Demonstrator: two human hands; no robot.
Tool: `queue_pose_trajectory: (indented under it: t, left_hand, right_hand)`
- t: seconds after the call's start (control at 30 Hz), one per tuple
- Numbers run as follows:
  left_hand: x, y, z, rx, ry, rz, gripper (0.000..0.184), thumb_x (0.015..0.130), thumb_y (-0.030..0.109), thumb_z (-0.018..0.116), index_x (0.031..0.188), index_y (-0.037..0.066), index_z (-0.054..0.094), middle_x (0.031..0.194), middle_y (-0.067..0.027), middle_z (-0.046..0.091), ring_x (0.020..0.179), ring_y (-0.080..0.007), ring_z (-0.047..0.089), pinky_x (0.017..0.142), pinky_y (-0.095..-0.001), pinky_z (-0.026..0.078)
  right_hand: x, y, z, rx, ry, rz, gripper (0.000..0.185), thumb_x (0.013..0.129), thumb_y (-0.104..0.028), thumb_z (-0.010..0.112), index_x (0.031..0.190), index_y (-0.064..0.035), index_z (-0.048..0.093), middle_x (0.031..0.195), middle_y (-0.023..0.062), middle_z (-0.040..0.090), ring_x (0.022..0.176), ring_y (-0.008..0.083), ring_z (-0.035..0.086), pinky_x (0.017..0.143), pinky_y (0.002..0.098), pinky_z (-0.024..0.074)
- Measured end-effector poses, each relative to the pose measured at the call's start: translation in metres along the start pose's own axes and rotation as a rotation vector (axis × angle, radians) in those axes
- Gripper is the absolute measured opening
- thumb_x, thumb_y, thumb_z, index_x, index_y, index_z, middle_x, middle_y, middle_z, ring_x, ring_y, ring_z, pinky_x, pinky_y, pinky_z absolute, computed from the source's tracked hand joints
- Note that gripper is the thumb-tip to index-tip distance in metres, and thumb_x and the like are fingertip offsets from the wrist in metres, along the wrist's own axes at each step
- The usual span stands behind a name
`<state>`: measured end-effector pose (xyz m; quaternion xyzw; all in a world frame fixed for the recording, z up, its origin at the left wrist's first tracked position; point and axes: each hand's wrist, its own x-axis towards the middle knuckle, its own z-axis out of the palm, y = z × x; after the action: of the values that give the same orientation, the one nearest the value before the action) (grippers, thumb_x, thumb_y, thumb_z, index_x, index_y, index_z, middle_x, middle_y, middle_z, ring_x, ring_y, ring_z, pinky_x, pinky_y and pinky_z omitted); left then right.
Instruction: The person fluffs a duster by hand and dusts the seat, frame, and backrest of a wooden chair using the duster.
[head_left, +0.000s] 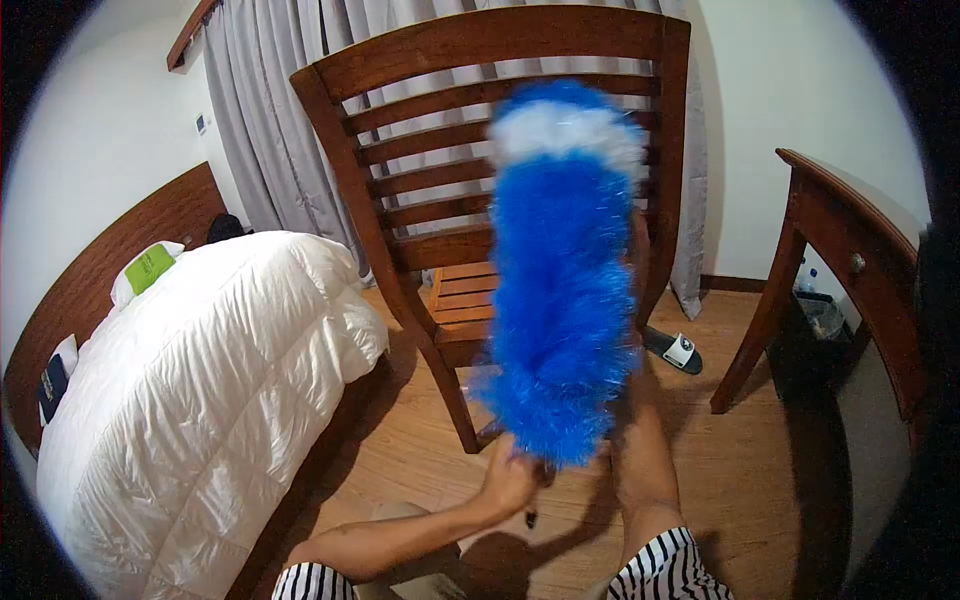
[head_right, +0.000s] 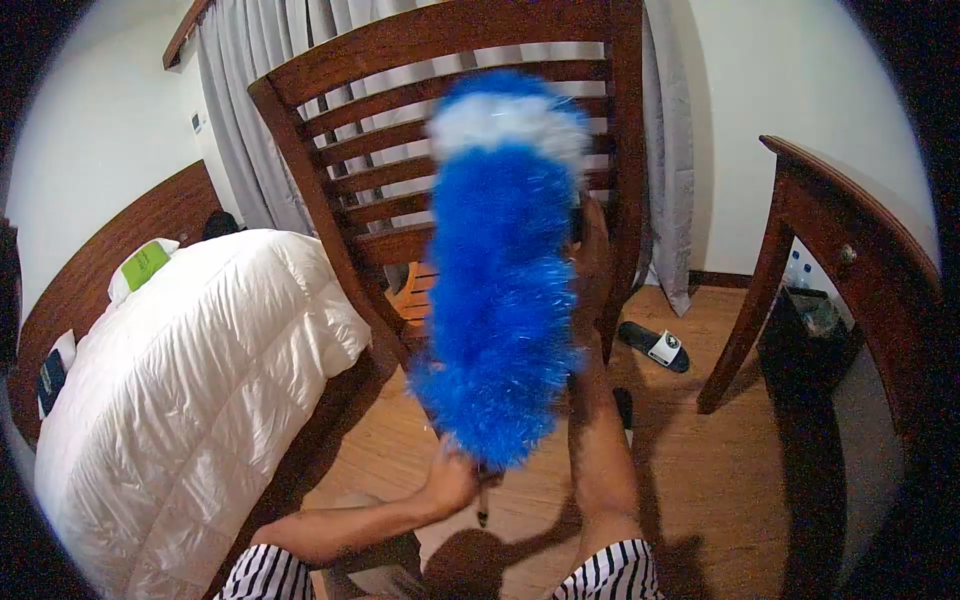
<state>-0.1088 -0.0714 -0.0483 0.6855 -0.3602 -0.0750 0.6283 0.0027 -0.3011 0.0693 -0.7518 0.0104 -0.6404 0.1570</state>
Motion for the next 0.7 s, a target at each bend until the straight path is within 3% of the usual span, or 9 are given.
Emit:
queue_pose_trajectory:
  t: [0.1, 0.17, 0.2, 0.3, 0.37, 0.4, 0.47, 0.6, 0.7]
  left_hand:
    - [-0.012, 0.004, 0.012, -0.191, 0.026, -0.188, 0.015, 0.103, 0.011, 0.046, 0.092, 0.004, 0.053, 0.076, -0.0084, 0.052, 0.067, -0.0223, 0.051, 0.068, -0.0397, 0.049]
    - [-0.007, 0.0, 0.029, -0.906, 0.266, -0.262, 0.014, 0.097, 0.013, 0.053, 0.085, 0.009, 0.054, 0.069, -0.0055, 0.048, 0.062, -0.0236, 0.045, 0.069, -0.044, 0.045]
    - [-0.001, 0.001, 0.022, -0.86, 0.232, -0.266, 0.018, 0.099, 0.013, 0.052, 0.082, 0.008, 0.048, 0.069, -0.0054, 0.045, 0.062, -0.0219, 0.043, 0.068, -0.0435, 0.044]
    - [0.009, 0.009, 0.009, -0.681, 0.109, -0.258, 0.02, 0.099, 0.014, 0.051, 0.082, 0.004, 0.048, 0.069, -0.0054, 0.045, 0.062, -0.0218, 0.043, 0.069, -0.0422, 0.045]
    - [0.005, -0.033, -0.006, 0.097, -0.118, 0.021, 0.016, 0.099, 0.013, 0.054, 0.085, 0.006, 0.052, 0.069, -0.0057, 0.045, 0.061, -0.0227, 0.044, 0.068, -0.0414, 0.046]
    - [0.003, -0.033, -0.012, 0.307, -0.195, 0.137, 0.015, 0.099, 0.014, 0.053, 0.086, 0.006, 0.053, 0.069, -0.0059, 0.046, 0.062, -0.0228, 0.045, 0.067, -0.0411, 0.046]
    - [-0.001, -0.035, -0.014, 0.336, -0.299, 0.126, 0.015, 0.099, 0.014, 0.053, 0.086, 0.007, 0.055, 0.069, -0.0062, 0.047, 0.062, -0.0231, 0.047, 0.065, -0.0403, 0.046]
    - [0.009, 0.002, -0.009, -0.394, -0.382, -0.356, 0.017, 0.099, 0.013, 0.051, 0.084, 0.007, 0.055, 0.067, -0.0067, 0.051, 0.062, -0.0238, 0.05, 0.061, -0.0384, 0.044]
    - [0.003, -0.01, -0.001, -0.585, -0.185, -0.475, 0.018, 0.1, 0.02, 0.052, 0.087, 0.008, 0.056, 0.068, -0.0049, 0.049, 0.06, -0.0209, 0.046, 0.056, -0.0363, 0.039]
  right_hand:
    - [0.001, 0.0, 0.004, -0.022, 0.016, 0.016, 0.059, 0.078, -0.005, 0.076, 0.136, -0.0059, 0.061, 0.162, 0.017, 0.027, 0.147, 0.0423, 0.031, 0.119, 0.0515, 0.0342]
    - [0.002, -0.001, 0.005, -0.031, 0.035, 0.004, 0.056, 0.081, -0.005, 0.074, 0.135, -0.0047, 0.061, 0.16, 0.0185, 0.03, 0.147, 0.0413, 0.032, 0.119, 0.05, 0.0356]
    - [0.004, -0.004, 0.003, -0.03, 0.027, 0.012, 0.055, 0.082, -0.005, 0.074, 0.136, -0.0054, 0.061, 0.16, 0.0189, 0.031, 0.147, 0.0405, 0.032, 0.12, 0.0501, 0.0337]
    - [0.005, -0.004, -0.002, -0.054, -0.003, 0.007, 0.054, 0.085, -0.007, 0.072, 0.138, -0.0068, 0.061, 0.16, 0.0195, 0.031, 0.148, 0.0401, 0.031, 0.121, 0.0506, 0.0317]
    - [0.004, -0.001, -0.002, -0.071, -0.001, -0.028, 0.052, 0.087, -0.009, 0.07, 0.138, -0.0064, 0.06, 0.16, 0.0198, 0.032, 0.148, 0.0408, 0.031, 0.121, 0.0512, 0.0318]
    - [0.004, 0.002, -0.001, -0.078, 0.015, -0.053, 0.051, 0.089, -0.01, 0.069, 0.138, -0.0057, 0.06, 0.16, 0.0201, 0.032, 0.148, 0.0413, 0.031, 0.121, 0.0516, 0.0319]
    - [0.005, 0.008, 0.002, -0.08, 0.043, -0.09, 0.049, 0.09, -0.011, 0.068, 0.138, -0.0045, 0.06, 0.16, 0.0204, 0.033, 0.148, 0.0418, 0.032, 0.121, 0.0521, 0.0321]
    - [0.0, 0.01, 0.004, -0.024, 0.092, -0.054, 0.048, 0.092, -0.012, 0.066, 0.138, -0.0031, 0.059, 0.158, 0.0207, 0.036, 0.147, 0.0418, 0.033, 0.12, 0.0521, 0.0325]
    - [-0.002, 0.012, 0.007, 0.026, 0.127, -0.024, 0.047, 0.093, -0.013, 0.065, 0.138, -0.002, 0.059, 0.157, 0.0209, 0.038, 0.147, 0.0417, 0.034, 0.12, 0.0522, 0.0328]
